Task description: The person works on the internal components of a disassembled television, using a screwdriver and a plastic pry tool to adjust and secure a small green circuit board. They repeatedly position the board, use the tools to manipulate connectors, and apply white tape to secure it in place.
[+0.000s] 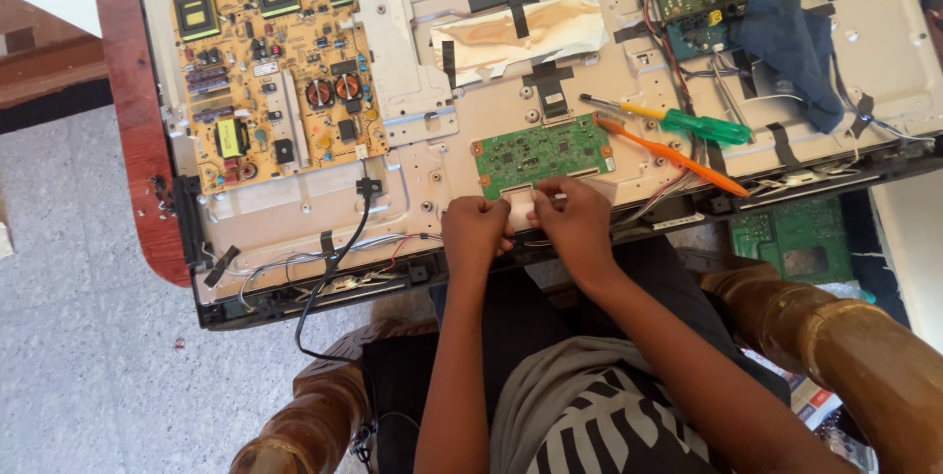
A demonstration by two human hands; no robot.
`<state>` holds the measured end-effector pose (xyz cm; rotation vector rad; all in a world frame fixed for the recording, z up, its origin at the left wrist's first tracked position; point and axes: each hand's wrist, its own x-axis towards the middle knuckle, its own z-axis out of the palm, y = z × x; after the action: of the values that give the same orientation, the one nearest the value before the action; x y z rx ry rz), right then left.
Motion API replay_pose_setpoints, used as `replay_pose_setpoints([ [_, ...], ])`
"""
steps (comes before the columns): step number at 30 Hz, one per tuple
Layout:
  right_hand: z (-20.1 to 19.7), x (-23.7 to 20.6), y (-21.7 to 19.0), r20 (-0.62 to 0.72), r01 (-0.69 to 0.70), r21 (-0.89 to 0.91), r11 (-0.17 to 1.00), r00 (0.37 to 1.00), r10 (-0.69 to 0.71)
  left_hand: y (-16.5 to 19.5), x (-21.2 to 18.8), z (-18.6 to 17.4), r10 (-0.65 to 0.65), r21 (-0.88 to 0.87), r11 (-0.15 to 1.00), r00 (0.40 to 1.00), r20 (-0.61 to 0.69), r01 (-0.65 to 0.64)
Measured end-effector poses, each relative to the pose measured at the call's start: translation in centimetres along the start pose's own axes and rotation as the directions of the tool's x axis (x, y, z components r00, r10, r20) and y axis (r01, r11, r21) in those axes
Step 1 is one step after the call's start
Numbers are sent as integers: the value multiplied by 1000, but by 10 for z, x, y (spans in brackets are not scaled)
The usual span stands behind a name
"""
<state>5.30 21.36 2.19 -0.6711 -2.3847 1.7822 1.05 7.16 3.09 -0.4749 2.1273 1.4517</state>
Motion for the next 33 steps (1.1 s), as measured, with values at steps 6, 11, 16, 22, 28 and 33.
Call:
replay_pose_setpoints([
  [6, -7, -4, -6, 210, 536, -472, 700, 839, -502, 1, 2, 0, 3, 89, 996, 1000, 20, -4],
  [11, -13, 3, -6, 482, 721, -523, 454, 690, -541, -6, 6, 0, 51, 113, 992, 998, 20, -53],
  [16, -21, 10, -7, 497, 709, -495, 503, 706, -505, -19, 10, -1, 3, -170, 986, 1000, 27, 1],
  [22, -20, 9, -6, 540, 746, -467, 475, 666, -515, -29, 8, 1, 30, -283, 959, 999, -24, -36],
  [28, -24, 13, -10, 435, 633, -429, 644, 770, -467, -17, 2, -6, 20, -79, 997, 999, 45, -17],
  [33, -24, 13, -8, 222, 76, -426, 901, 975, 23, -5, -8, -4, 121, 22, 992, 992, 42, -122],
])
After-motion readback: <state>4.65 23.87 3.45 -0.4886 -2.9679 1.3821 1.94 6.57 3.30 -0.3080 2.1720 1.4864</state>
